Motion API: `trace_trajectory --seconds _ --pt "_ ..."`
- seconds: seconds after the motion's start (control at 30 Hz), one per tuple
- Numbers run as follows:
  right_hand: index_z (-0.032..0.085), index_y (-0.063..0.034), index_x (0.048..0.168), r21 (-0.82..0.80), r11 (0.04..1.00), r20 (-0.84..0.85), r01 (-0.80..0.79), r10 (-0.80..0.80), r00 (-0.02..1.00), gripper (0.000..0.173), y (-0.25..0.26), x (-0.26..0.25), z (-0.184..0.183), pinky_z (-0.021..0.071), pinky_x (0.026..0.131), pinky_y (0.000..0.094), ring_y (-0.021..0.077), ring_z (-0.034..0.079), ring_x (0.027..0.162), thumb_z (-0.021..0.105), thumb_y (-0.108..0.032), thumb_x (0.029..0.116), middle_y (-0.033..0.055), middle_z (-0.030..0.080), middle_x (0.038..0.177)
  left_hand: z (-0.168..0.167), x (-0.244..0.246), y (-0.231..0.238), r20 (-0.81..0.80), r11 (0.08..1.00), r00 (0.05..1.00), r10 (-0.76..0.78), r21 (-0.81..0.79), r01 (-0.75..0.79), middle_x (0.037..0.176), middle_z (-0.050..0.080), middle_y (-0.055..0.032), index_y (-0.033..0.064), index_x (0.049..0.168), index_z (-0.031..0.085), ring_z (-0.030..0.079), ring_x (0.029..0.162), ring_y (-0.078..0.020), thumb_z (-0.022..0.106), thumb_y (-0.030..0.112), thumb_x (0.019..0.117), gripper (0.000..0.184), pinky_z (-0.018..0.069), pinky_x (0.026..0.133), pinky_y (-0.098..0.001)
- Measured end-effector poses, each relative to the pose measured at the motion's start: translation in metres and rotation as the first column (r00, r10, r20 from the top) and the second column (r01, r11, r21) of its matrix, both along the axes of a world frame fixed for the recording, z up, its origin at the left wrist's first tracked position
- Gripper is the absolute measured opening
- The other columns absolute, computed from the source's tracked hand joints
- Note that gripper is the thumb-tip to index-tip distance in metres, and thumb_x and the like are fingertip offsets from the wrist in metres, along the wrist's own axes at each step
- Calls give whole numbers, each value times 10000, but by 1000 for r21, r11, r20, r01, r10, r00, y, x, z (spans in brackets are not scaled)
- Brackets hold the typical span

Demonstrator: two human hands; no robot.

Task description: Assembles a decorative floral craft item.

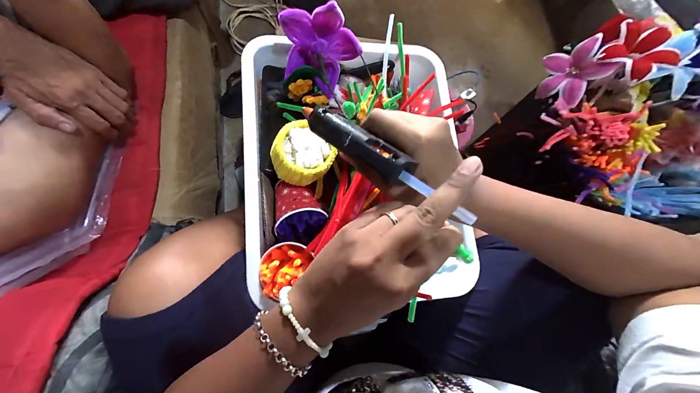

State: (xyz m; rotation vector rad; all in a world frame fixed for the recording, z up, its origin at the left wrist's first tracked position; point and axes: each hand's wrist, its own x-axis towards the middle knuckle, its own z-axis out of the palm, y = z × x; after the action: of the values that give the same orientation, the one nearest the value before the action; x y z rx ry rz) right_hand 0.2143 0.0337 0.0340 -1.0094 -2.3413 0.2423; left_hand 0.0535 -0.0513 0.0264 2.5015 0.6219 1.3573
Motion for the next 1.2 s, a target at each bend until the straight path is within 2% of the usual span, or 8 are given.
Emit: trace_trajectory --seconds 0.1,0.2,0.37,0.53,0.87,1.0,1.1,1.2 --pt "689 13 1101 50 999 34 -20 19 999 329 -3 -4 2 532 533 426 274 696 693 695 -154 818 155 711 878 0 0 1 10 999 1000 3 33 -3 1255 703 -203 -39 1080 712 725 1067 -233 587 -13 1014 144 572 908 -288" --pt "681 18 1072 95 995 34 -24 21 999 320 -4 -4 2 503 502 404 267 679 664 676 -167 811 155 700 873 -4 0 1 84 1000 996 -20 16 18 1149 729 -200 -45 1042 714 716 1075 -227 588 -31 1006 131 563 936 -290" --pt "666 19 1044 113 993 -17 -23 25 1000 304 -5 -4 1 514 538 354 228 673 686 679 -193 826 145 694 868 -6 -5 1 76 998 997 -22 60 18 1129 739 -180 -31 1046 725 718 1056 -212 604 -25 999 130 556 935 -283" --pt "663 44 1058 120 992 -15 -38 40 999 295 -5 -4 -1 512 534 357 241 673 684 665 -137 825 162 692 886 -5 -9 5 76 996 997 -16 90 9 1107 749 -179 -24 1020 739 728 1009 -194 597 -33 997 144 555 892 -255" --pt "663 40 1085 79 994 -12 -73 74 997 329 -7 -2 -2 540 585 354 237 686 734 669 -151 817 158 692 903 -8 -17 7 35 991 999 5 136 -10 1107 760 -155 -2 972 748 729 869 -180 599 -6 1002 152 558 781 -253" --pt "666 42 1105 38 998 -25 -54 55 998 315 -7 1 1 562 655 324 213 697 785 656 -142 850 156 708 939 -9 -23 10 47 992 998 -48 117 42 1102 760 -156 -2 948 719 737 944 -189 583 2 1013 151 566 837 -269" --pt "658 43 1109 24 998 -8 -52 52 999 326 -9 4 3 561 651 317 208 690 782 668 -118 827 151 695 929 -9 -24 11 44 991 997 -71 115 65 1098 760 -155 -5 955 718 734 953 -191 586 6 1014 145 562 843 -270" --pt "659 35 1090 54 998 4 -42 42 999 304 -9 3 3 544 588 340 220 679 734 657 -128 834 146 678 899 -9 -24 11 8 986 998 -55 159 53 1094 759 -149 -8 961 720 723 860 -182 597 3 1008 133 556 774 -267"
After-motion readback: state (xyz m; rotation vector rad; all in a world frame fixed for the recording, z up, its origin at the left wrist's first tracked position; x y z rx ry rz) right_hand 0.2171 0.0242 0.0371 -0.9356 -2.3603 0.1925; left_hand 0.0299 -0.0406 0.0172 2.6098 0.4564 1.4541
